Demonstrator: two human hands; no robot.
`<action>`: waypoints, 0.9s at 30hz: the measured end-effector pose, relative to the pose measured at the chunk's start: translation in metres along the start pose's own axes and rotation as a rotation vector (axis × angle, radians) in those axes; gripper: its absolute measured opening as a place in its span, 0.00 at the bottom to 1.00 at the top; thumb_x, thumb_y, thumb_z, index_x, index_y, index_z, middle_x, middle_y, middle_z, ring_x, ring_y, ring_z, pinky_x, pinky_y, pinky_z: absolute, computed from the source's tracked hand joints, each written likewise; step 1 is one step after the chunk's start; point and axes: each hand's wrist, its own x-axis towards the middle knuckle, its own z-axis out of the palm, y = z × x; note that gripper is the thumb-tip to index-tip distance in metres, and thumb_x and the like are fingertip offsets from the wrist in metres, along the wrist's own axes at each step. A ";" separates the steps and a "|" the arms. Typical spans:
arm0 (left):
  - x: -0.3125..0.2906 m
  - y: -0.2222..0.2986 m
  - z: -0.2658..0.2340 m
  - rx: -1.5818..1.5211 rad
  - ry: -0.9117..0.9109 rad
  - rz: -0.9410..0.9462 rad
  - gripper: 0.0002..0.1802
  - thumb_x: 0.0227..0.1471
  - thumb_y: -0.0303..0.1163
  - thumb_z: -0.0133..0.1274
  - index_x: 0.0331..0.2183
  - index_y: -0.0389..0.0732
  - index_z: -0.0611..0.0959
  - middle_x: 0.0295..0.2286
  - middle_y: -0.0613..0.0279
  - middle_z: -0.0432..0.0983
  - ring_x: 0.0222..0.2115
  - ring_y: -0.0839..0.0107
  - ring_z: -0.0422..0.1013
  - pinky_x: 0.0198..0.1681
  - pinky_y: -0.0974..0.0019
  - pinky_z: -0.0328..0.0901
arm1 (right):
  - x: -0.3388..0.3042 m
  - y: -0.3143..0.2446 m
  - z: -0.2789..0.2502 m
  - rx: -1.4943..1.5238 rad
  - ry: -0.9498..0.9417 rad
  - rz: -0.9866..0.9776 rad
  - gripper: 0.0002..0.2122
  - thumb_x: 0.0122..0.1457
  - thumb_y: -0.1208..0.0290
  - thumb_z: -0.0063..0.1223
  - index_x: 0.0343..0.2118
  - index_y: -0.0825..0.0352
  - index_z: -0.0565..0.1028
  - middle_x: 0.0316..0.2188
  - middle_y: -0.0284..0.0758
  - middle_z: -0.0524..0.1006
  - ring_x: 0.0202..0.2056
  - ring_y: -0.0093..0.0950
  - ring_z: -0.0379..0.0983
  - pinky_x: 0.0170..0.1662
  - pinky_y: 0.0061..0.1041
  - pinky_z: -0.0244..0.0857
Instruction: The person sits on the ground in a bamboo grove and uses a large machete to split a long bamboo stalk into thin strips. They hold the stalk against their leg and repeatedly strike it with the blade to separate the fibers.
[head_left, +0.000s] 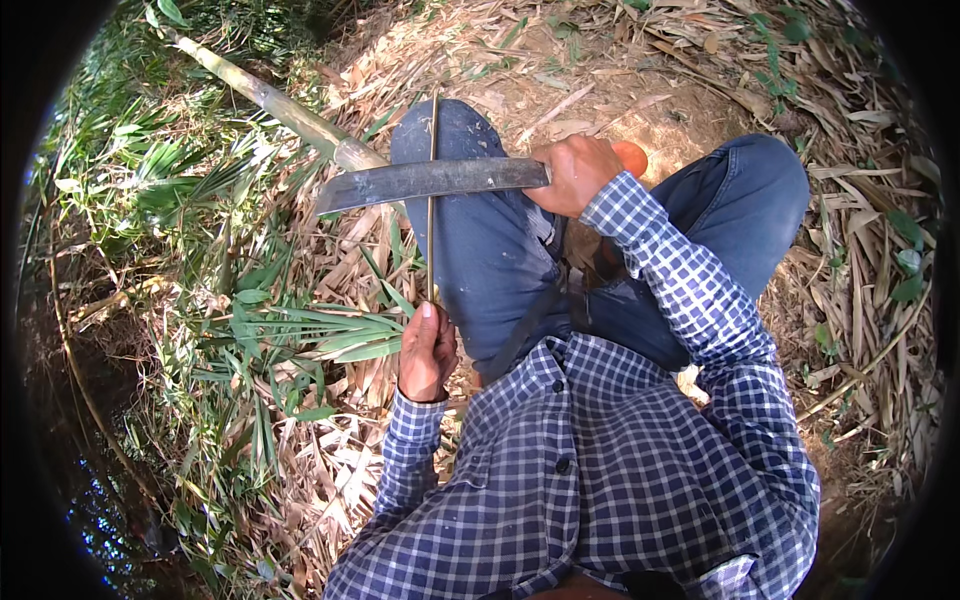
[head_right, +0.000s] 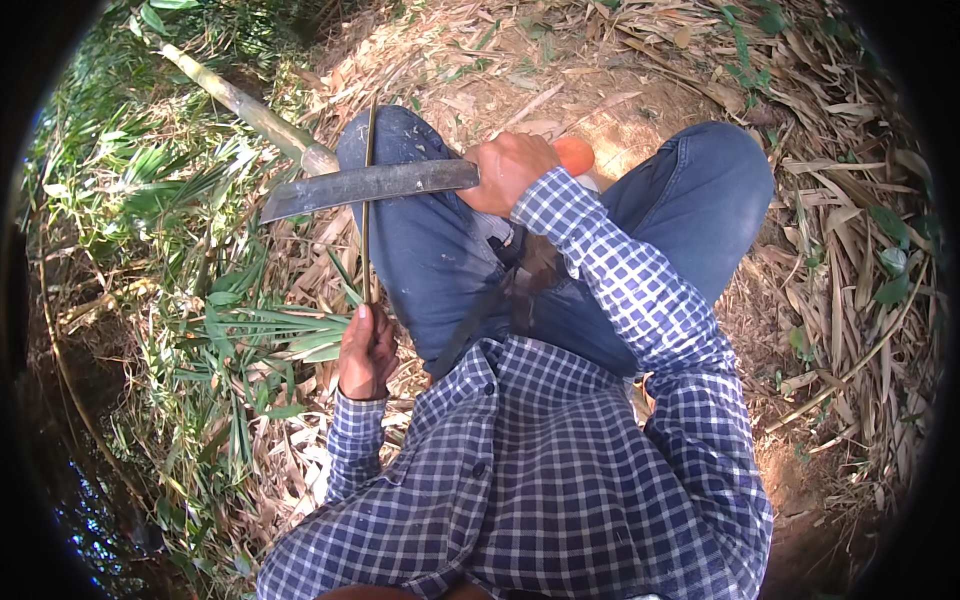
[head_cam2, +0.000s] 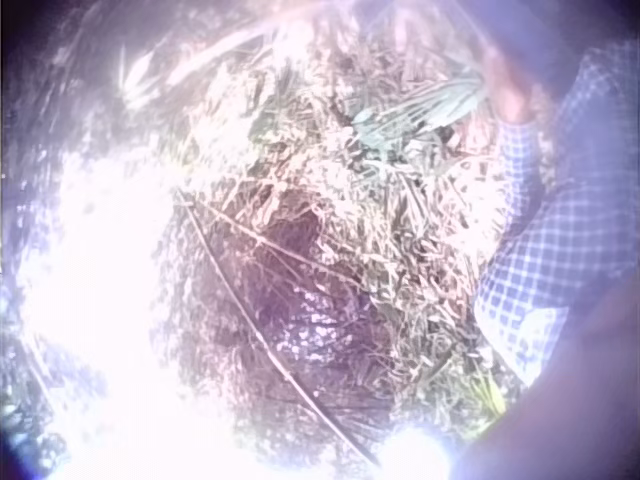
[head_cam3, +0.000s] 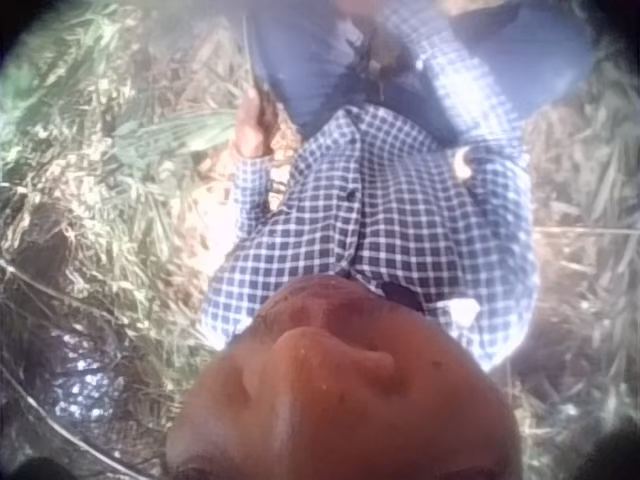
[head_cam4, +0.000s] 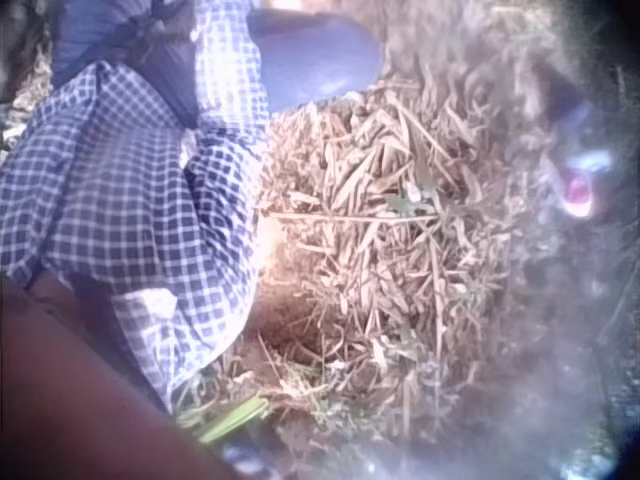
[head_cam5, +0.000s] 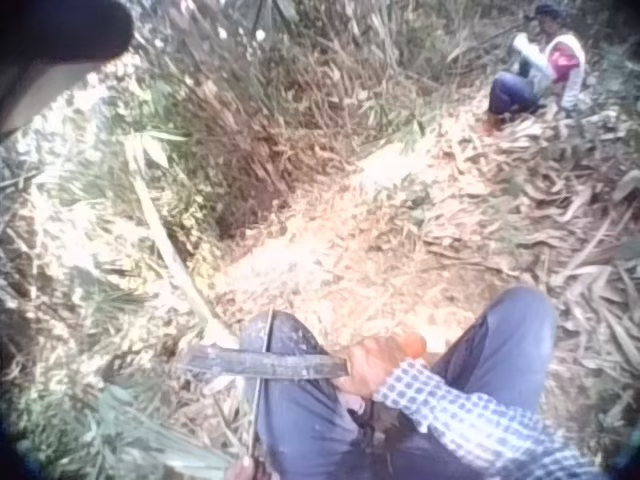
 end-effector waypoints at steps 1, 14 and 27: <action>-0.005 0.002 -0.001 -0.002 0.009 -0.008 0.20 0.67 0.45 0.38 0.24 0.46 0.65 0.12 0.76 0.51 0.09 0.84 0.45 0.11 0.77 0.41 | 0.002 -0.003 -0.001 0.010 0.003 0.002 0.15 0.50 0.55 0.58 0.31 0.63 0.83 0.16 0.43 0.77 0.22 0.40 0.77 0.31 0.39 0.72; 0.003 -0.005 -0.001 0.083 0.017 0.050 0.19 0.67 0.41 0.39 0.24 0.47 0.66 0.12 0.77 0.52 0.09 0.85 0.45 0.11 0.76 0.41 | 0.019 0.017 -0.005 0.088 0.040 0.236 0.17 0.49 0.56 0.57 0.34 0.64 0.83 0.18 0.46 0.78 0.21 0.41 0.76 0.32 0.39 0.72; 0.015 -0.002 0.010 0.163 0.082 0.143 0.18 0.66 0.40 0.43 0.23 0.47 0.68 0.12 0.77 0.54 0.10 0.86 0.47 0.12 0.75 0.41 | -0.012 -0.008 0.010 0.027 0.008 -0.174 0.15 0.48 0.54 0.58 0.21 0.63 0.79 0.14 0.42 0.75 0.21 0.41 0.76 0.27 0.42 0.70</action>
